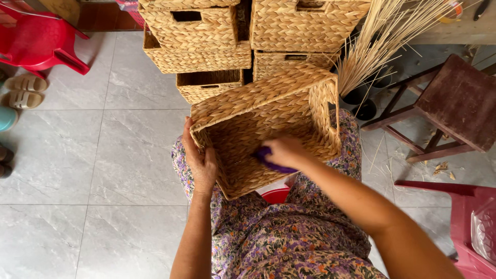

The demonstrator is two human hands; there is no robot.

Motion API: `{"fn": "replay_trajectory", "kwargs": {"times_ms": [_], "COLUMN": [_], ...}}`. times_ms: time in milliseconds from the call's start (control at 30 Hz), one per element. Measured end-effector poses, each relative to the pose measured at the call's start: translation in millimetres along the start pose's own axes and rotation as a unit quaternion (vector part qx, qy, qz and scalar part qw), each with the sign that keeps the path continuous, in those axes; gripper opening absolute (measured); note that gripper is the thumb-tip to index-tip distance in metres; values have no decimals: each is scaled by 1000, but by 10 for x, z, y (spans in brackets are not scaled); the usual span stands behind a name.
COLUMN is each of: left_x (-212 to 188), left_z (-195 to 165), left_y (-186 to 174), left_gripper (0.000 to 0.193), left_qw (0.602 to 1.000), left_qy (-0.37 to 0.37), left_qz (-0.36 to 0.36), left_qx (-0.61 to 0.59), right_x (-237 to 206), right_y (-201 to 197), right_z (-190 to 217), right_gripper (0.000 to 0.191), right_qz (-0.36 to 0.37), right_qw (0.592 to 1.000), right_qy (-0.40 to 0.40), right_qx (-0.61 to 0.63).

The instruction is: The person sits on the floor and wipes woven water-hyacinth storage baskets with a purple cloth, cleaning the outer surfaces, handles and inner walls of each basket one at a time, then sets each basket back on the stack.

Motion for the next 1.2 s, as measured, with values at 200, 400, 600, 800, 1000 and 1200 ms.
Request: {"fn": "replay_trajectory", "kwargs": {"times_ms": [200,400,600,800,1000,1200], "left_x": [-3,3,-44,-80,-79,-93], "left_z": [14,36,22,13,-10,1], "left_y": [80,119,100,68,95,130], "left_gripper": [90,86,80,77,87,89], "left_qw": [1000,1000,1000,999,1000,1000], "left_qy": [23,26,8,12,13,22], "left_qz": [-7,-5,-8,-12,-8,-11], "left_qx": [-3,-7,19,27,-16,-6], "right_x": [-256,91,234,233,-33,-231], "right_y": [-433,148,401,414,-98,89], "right_z": [-547,-368,742,302,-646,-551], "right_gripper": [41,39,57,46,38,67], "right_qz": [-395,-30,-108,-26,-146,-91], "right_qw": [873,995,947,985,981,995], "right_qy": [-90,4,-243,-136,-8,28], "right_qx": [-270,94,179,105,-125,-26]}}
Point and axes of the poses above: each hand's wrist, its own x-axis towards the middle knuckle, its own y-axis out of the palm, z = x × y, the point moved 5 cm from there along x, towards the middle knuckle, and after that the axes turned 1 degree about z, right-handed, at the moved point
